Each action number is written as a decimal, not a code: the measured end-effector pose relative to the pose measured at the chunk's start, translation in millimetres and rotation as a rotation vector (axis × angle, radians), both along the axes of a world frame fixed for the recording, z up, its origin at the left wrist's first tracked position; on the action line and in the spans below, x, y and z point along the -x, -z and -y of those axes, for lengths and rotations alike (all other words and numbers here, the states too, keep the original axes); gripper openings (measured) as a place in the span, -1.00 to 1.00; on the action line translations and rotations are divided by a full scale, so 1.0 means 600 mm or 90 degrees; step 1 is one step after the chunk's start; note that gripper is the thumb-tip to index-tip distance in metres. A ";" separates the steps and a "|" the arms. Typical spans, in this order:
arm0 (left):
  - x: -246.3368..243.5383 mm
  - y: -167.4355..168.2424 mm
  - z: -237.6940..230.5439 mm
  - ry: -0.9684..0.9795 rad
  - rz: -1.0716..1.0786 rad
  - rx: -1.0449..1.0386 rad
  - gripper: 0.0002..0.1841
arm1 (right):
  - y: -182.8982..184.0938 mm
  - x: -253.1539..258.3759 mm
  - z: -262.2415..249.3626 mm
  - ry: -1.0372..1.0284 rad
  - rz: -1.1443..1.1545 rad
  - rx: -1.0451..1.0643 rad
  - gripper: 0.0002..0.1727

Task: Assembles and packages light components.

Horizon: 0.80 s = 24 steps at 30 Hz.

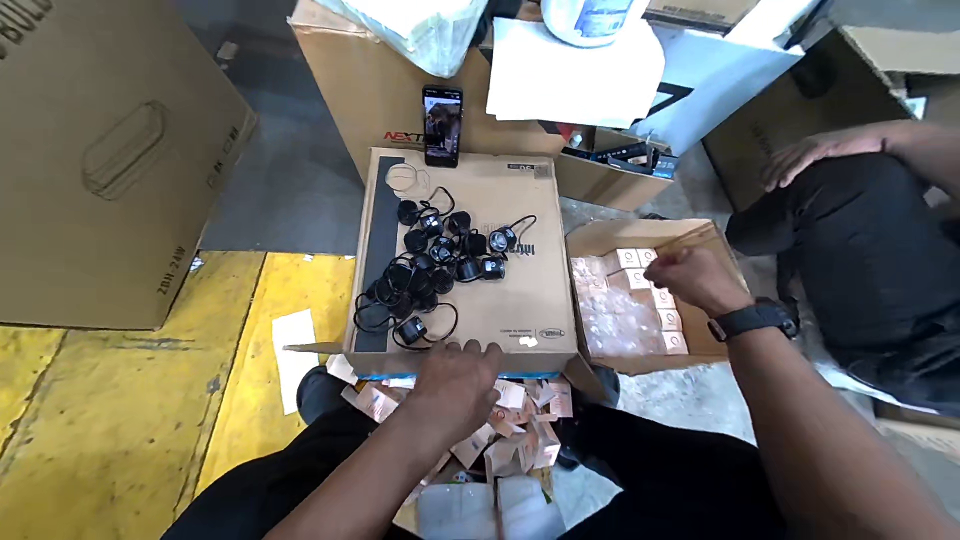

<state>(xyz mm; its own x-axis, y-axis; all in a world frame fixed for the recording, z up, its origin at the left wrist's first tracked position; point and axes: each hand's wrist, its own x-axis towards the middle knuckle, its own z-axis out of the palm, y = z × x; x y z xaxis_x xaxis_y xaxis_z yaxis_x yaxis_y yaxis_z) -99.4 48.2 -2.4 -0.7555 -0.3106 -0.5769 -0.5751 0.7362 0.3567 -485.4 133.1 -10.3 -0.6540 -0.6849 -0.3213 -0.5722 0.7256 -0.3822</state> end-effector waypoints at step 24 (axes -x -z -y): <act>0.009 0.015 0.009 -0.059 -0.102 0.044 -0.53 | 0.043 -0.061 0.038 -0.127 -0.036 -0.122 -0.74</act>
<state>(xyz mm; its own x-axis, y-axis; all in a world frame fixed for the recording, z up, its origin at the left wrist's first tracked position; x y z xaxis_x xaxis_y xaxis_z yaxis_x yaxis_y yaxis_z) -104.6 42.9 -11.3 -0.8018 -0.4182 -0.4268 -0.5821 0.7082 0.3996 -448.8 110.6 -36.4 -0.5332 -0.7319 -0.4243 -0.7275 0.6527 -0.2115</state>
